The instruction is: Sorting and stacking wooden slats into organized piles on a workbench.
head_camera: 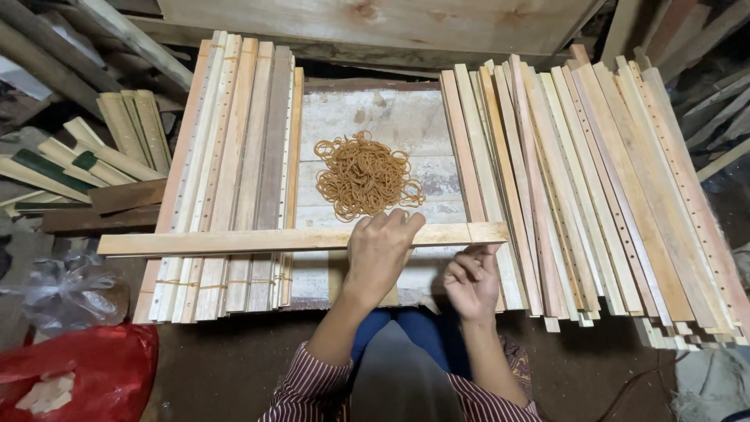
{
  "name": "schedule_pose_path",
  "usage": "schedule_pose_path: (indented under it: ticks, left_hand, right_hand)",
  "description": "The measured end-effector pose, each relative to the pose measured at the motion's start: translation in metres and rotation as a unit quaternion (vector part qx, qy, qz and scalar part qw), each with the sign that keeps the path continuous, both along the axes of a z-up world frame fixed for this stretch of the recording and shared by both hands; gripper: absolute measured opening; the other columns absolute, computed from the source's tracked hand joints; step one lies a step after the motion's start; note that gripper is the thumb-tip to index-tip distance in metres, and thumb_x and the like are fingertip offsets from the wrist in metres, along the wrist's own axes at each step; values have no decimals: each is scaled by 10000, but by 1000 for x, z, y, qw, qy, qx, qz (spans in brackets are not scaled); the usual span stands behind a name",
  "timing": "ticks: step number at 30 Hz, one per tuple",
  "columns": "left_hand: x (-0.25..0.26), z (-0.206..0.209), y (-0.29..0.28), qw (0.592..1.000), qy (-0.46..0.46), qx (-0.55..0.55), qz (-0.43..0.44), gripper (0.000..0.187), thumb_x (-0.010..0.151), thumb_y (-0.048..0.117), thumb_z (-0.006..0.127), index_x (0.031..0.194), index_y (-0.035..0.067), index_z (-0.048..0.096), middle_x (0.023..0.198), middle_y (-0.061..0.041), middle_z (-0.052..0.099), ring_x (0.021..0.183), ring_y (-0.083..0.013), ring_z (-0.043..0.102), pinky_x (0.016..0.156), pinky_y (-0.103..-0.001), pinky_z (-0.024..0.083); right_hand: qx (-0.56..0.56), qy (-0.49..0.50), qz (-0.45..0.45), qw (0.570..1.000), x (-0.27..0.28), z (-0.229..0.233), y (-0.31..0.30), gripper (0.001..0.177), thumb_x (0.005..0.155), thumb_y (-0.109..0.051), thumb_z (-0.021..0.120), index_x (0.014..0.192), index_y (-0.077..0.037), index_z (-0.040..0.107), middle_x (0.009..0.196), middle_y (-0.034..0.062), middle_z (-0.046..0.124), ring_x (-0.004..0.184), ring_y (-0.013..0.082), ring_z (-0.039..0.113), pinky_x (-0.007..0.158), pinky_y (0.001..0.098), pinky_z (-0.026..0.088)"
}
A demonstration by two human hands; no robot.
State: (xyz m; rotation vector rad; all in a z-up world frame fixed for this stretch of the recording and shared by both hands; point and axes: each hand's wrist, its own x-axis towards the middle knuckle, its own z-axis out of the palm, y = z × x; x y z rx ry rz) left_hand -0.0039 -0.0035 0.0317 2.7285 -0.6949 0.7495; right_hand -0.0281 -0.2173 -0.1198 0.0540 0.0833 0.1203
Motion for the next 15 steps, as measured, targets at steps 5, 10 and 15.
schedule_pose_path:
  ticks: [5, 10, 15]
  left_hand:
    - [1, -9, 2, 1000, 18, -1, -12, 285, 709, 209, 821, 936, 264, 658, 753, 8, 620, 699, -228, 680, 626, -337, 516]
    - [0, -17, 0, 1000, 26, 8, -13, 312, 701, 208, 818, 957, 279, 654, 751, 19, 620, 696, -220, 682, 632, -329, 515]
    - [-2, -14, 3, 999, 47, 16, -13, 257, 724, 213, 796, 929, 271, 652, 748, 21, 635, 696, -215, 695, 622, -327, 522]
  right_hand:
    - [-97, 26, -49, 994, 7, 15, -18, 347, 965, -338, 671, 1208, -93, 644, 1186, 65, 711, 788, 121, 626, 571, 182, 383]
    - [-326, -52, -80, 940, 10, 38, -38, 929, 758, -369, 876, 1475, 61, 473, 1340, 252, 663, 876, 55, 696, 653, 102, 459]
    - [-593, -50, -125, 794, 19, 69, -46, 630, 660, -126, 856, 1215, 106, 666, 1053, 244, 740, 878, 201, 746, 764, 269, 598]
